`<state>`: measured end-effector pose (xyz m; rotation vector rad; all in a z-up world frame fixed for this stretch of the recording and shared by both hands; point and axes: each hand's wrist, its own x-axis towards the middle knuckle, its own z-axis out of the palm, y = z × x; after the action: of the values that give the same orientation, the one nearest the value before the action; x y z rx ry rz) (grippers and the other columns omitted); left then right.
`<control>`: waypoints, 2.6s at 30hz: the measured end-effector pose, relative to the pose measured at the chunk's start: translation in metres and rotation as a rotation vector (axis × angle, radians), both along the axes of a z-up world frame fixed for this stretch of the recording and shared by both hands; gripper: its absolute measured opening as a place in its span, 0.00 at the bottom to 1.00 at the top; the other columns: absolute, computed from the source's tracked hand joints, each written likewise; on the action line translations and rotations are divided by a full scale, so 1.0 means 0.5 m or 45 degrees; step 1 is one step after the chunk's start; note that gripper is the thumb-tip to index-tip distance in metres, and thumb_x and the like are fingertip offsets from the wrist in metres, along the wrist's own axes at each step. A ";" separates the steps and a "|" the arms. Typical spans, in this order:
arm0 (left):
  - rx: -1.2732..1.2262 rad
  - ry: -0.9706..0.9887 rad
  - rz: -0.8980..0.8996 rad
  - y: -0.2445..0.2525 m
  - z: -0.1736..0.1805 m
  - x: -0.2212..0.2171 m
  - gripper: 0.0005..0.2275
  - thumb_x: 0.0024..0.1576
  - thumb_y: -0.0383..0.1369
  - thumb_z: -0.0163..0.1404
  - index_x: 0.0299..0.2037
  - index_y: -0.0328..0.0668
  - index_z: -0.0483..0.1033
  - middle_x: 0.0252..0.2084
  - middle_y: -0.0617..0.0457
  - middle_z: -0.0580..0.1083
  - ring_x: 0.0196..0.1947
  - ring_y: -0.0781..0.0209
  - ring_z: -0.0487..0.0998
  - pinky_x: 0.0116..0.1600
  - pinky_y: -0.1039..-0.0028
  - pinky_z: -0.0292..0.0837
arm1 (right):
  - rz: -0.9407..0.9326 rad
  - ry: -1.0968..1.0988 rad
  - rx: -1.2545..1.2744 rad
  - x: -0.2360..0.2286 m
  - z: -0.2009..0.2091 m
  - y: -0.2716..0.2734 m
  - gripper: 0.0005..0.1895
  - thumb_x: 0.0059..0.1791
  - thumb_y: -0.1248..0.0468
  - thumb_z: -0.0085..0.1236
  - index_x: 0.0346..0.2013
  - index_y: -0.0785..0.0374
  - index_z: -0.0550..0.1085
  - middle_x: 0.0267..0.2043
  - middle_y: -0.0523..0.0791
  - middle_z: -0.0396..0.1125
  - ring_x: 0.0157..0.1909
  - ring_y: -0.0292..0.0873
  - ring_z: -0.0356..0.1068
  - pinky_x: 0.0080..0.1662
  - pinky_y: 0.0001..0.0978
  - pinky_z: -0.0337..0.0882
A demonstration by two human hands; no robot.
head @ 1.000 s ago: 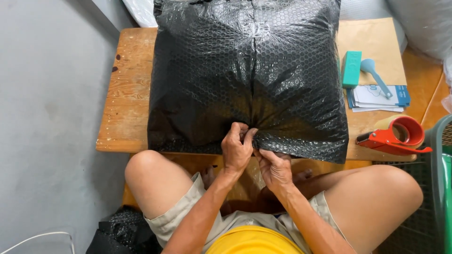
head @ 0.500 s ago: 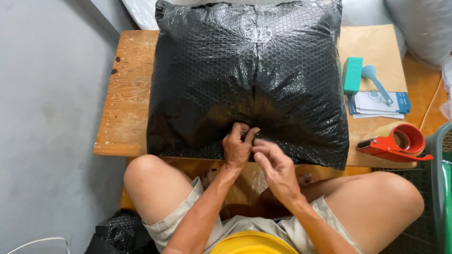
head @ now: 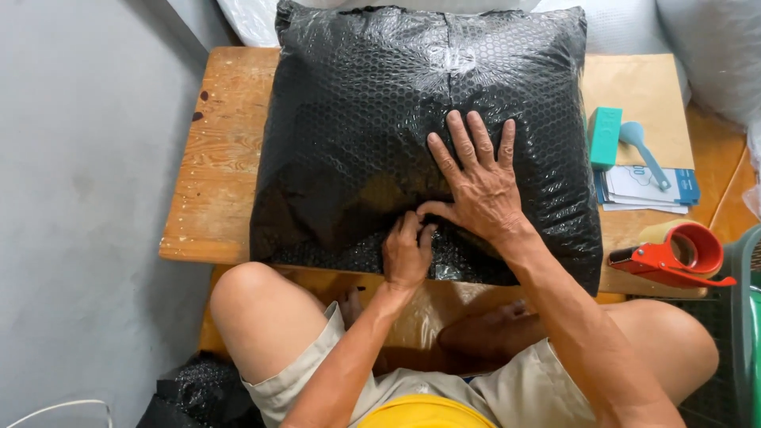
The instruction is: Packing a pillow into a black bubble mailer and sealing it with a tape dispenser.
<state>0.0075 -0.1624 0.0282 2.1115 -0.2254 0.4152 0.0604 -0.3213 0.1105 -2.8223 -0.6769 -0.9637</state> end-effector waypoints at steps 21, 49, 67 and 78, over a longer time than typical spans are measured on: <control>0.558 -0.787 -0.222 0.033 0.093 0.124 0.13 0.49 0.40 0.63 0.37 0.51 0.72 0.54 0.55 0.68 0.65 0.46 0.64 0.68 0.44 0.52 | 0.031 -0.234 0.030 -0.038 -0.135 -0.042 0.41 0.49 0.40 0.59 0.70 0.59 0.65 0.73 0.61 0.58 0.73 0.68 0.56 0.68 0.72 0.46; 0.192 -0.538 -0.101 -0.009 0.035 -0.027 0.04 0.60 0.36 0.55 0.40 0.50 0.77 0.51 0.56 0.72 0.50 0.53 0.73 0.57 0.59 0.64 | 0.045 0.035 0.089 -0.080 -0.039 -0.098 0.41 0.51 0.37 0.54 0.73 0.54 0.64 0.76 0.61 0.52 0.75 0.68 0.50 0.67 0.72 0.39; -1.515 0.817 0.252 -0.042 -0.019 -0.005 0.30 0.51 0.29 0.66 0.54 0.33 0.55 0.48 0.39 0.71 0.36 0.49 0.84 0.39 0.61 0.86 | 0.071 -0.232 0.047 -0.142 -0.074 -0.059 0.18 0.52 0.43 0.56 0.35 0.53 0.75 0.71 0.56 0.62 0.72 0.65 0.59 0.67 0.76 0.49; -1.388 0.922 0.186 -0.034 -0.004 0.016 0.13 0.49 0.28 0.67 0.37 0.26 0.79 0.29 0.43 0.79 0.28 0.55 0.84 0.33 0.67 0.84 | -0.013 -0.316 -0.060 -0.131 -0.098 -0.018 0.08 0.54 0.62 0.51 0.42 0.44 0.77 0.70 0.54 0.64 0.70 0.61 0.61 0.65 0.68 0.52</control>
<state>0.0157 -0.1794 0.0260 1.0758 0.4879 -0.1642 -0.0051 -0.3305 0.0615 -2.7740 -0.7186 -1.3323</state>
